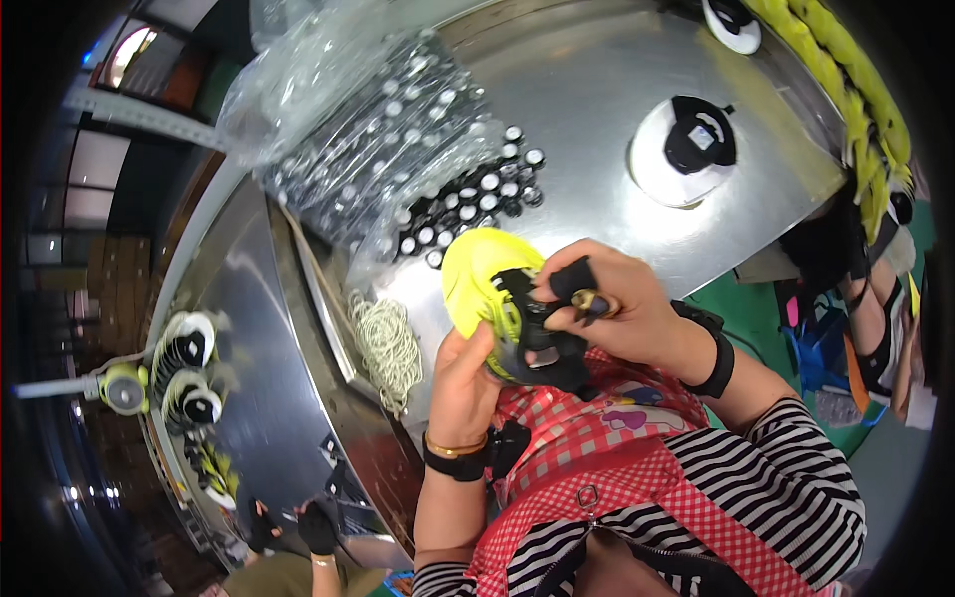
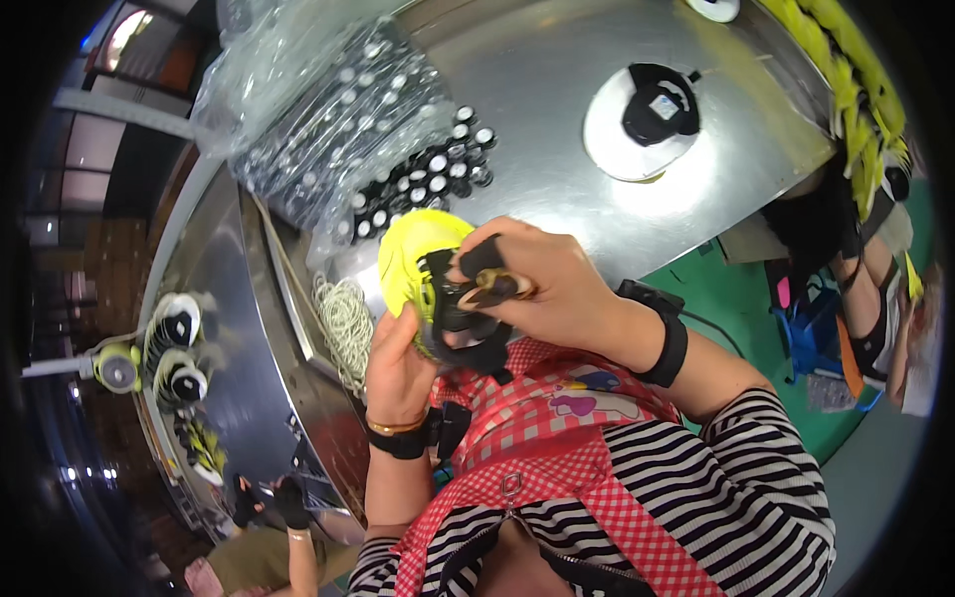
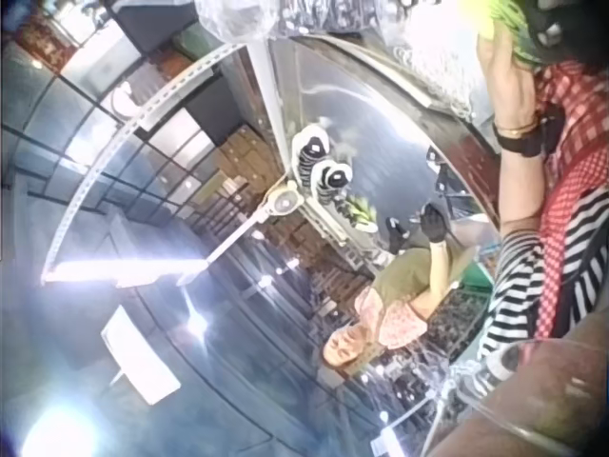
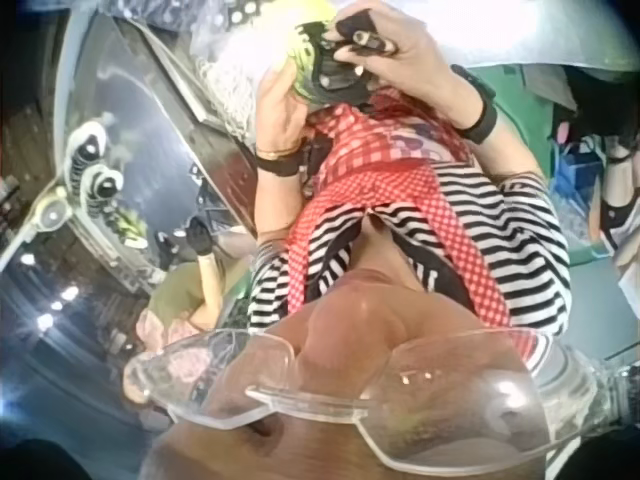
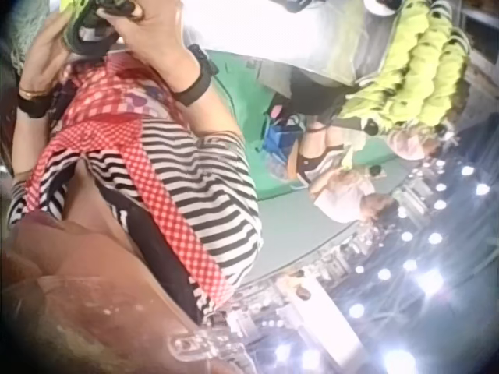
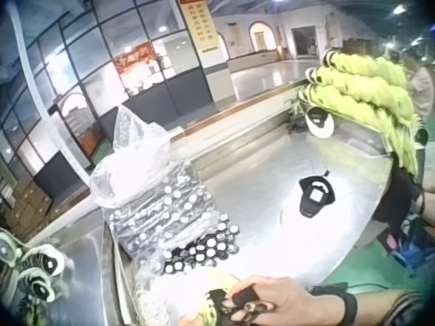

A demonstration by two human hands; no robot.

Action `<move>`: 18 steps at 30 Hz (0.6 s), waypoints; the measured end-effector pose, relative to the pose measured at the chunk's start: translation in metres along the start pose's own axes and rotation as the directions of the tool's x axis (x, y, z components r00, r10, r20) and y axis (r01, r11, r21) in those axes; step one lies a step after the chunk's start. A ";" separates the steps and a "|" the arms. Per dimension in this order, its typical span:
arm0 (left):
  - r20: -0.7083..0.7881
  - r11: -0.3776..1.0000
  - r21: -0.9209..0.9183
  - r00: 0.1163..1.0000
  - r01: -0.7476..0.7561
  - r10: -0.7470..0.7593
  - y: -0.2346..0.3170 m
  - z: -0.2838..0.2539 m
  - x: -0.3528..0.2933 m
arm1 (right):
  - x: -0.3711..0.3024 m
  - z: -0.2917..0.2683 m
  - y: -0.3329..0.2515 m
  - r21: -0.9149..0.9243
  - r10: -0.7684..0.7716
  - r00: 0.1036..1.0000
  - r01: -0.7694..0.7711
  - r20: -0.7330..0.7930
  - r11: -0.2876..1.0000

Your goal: Attaching black components to yellow shoe uppers using a small tool.

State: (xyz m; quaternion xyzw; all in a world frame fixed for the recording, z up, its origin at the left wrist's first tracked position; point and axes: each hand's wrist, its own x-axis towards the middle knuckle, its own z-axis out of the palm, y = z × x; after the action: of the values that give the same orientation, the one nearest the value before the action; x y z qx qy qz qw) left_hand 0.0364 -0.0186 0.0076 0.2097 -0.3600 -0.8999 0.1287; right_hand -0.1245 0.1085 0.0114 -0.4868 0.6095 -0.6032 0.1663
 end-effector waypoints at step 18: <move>-0.331 0.910 -0.004 0.859 -0.414 0.389 0.045 -0.005 -0.014 | 0.009 -0.025 -0.013 -0.289 -0.425 0.855 0.343 -0.298 0.894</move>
State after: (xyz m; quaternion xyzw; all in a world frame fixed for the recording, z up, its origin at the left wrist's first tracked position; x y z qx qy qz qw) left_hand 0.0549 -0.0481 0.0399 0.2695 -0.3357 -0.8194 0.3785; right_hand -0.1432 0.1183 0.0322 -0.4986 0.5833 -0.6286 -0.1268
